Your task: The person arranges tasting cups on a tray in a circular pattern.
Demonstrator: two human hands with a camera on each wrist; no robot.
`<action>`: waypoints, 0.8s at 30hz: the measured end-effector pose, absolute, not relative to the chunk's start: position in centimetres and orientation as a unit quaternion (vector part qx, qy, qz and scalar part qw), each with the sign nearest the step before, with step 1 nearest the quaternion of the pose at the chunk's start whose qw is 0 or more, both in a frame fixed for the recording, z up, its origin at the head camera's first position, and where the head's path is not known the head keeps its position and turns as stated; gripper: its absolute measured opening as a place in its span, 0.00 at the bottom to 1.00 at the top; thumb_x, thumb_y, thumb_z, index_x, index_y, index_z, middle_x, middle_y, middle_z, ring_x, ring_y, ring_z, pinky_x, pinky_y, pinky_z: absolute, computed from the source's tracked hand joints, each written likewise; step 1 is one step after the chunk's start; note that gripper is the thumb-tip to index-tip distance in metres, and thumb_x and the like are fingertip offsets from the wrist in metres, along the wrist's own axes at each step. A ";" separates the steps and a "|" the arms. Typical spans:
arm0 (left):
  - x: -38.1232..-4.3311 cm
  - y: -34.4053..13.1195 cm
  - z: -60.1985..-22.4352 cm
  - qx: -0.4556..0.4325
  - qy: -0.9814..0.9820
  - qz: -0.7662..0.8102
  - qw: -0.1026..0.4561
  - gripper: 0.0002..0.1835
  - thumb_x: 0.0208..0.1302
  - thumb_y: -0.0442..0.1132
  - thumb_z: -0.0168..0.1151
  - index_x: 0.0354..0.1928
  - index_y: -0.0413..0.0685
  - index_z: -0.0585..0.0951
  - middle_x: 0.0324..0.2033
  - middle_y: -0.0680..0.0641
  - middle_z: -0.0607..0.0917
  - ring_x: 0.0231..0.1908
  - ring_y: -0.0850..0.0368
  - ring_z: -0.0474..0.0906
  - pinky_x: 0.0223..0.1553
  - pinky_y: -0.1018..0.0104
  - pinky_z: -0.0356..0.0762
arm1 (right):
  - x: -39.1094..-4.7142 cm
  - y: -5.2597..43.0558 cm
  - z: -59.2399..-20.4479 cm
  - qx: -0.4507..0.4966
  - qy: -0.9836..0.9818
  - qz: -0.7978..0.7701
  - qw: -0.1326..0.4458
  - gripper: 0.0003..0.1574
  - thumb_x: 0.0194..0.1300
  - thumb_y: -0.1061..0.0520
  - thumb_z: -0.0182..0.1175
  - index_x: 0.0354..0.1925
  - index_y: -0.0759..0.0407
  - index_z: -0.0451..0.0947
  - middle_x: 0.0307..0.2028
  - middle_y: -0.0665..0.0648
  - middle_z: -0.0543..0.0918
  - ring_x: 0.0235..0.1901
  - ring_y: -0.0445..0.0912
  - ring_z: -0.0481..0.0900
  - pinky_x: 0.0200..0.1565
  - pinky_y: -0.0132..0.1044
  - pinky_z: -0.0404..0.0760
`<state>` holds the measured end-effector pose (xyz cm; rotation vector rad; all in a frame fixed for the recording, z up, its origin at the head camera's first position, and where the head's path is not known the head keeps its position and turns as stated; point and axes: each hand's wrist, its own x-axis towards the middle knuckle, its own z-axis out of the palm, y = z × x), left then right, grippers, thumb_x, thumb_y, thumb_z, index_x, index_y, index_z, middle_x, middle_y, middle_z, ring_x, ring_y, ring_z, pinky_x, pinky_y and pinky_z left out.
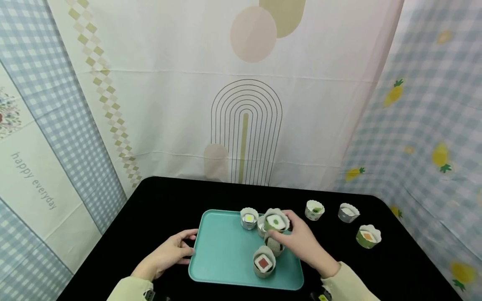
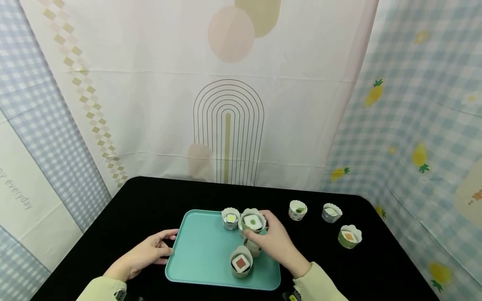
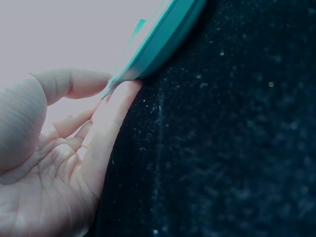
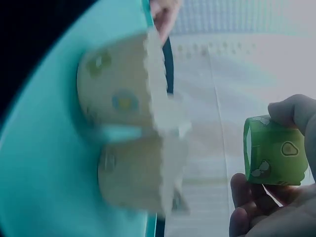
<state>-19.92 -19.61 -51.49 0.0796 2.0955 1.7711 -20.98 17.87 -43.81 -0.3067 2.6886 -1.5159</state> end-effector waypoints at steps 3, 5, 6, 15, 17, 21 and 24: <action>-19.9 -19.7 -51.4 0.030 0.747 0.634 0.196 0.36 0.61 0.33 0.62 0.71 0.42 0.63 0.58 0.39 0.68 0.40 0.49 0.77 0.40 0.54 0.82 | -20.8 16.1 -44.0 -0.155 0.866 -0.473 0.036 0.33 0.56 0.44 0.71 0.57 0.49 0.72 0.48 0.52 0.78 0.44 0.44 0.78 0.43 0.41 0.79; -19.9 -19.7 -51.3 0.031 0.747 0.635 0.196 0.36 0.61 0.33 0.63 0.71 0.42 0.63 0.58 0.39 0.68 0.41 0.49 0.77 0.40 0.54 0.82 | -20.7 15.1 -44.2 -0.194 0.859 -0.469 0.061 0.33 0.58 0.44 0.69 0.58 0.50 0.71 0.49 0.53 0.76 0.44 0.44 0.77 0.42 0.41 0.79; -19.9 -19.7 -51.3 0.031 0.747 0.634 0.196 0.36 0.61 0.33 0.63 0.71 0.42 0.63 0.58 0.39 0.68 0.41 0.49 0.77 0.40 0.54 0.82 | -20.7 14.7 -44.2 -0.211 0.856 -0.466 0.073 0.33 0.59 0.44 0.69 0.58 0.50 0.70 0.50 0.53 0.76 0.44 0.44 0.77 0.42 0.41 0.79; -19.9 -19.7 -51.2 0.030 0.750 0.631 0.194 0.35 0.61 0.33 0.62 0.71 0.42 0.63 0.58 0.39 0.69 0.40 0.49 0.77 0.40 0.54 0.82 | -21.0 12.5 -44.8 -0.263 0.856 -0.429 0.117 0.32 0.60 0.43 0.67 0.59 0.48 0.69 0.49 0.47 0.75 0.45 0.42 0.76 0.45 0.40 0.78; -19.8 -19.7 -51.2 0.030 0.751 0.630 0.193 0.35 0.61 0.33 0.62 0.71 0.42 0.63 0.58 0.39 0.69 0.40 0.49 0.77 0.40 0.54 0.82 | -21.0 12.2 -44.9 -0.261 0.866 -0.411 0.115 0.33 0.59 0.43 0.68 0.60 0.48 0.70 0.50 0.46 0.76 0.45 0.41 0.76 0.44 0.40 0.78; -19.8 -19.6 -51.2 0.031 0.754 0.628 0.191 0.35 0.61 0.33 0.62 0.71 0.42 0.63 0.58 0.39 0.69 0.40 0.49 0.77 0.40 0.54 0.82 | -21.0 11.8 -45.1 -0.253 0.887 -0.369 0.112 0.37 0.57 0.41 0.69 0.62 0.48 0.69 0.52 0.46 0.76 0.46 0.41 0.77 0.44 0.40 0.79; -19.9 -19.6 -51.3 0.033 0.754 0.628 0.191 0.35 0.61 0.32 0.62 0.71 0.42 0.63 0.58 0.39 0.69 0.40 0.49 0.77 0.40 0.54 0.82 | -21.0 11.5 -45.4 -0.259 0.890 -0.357 0.115 0.39 0.57 0.42 0.70 0.62 0.50 0.69 0.54 0.47 0.75 0.48 0.41 0.76 0.46 0.40 0.78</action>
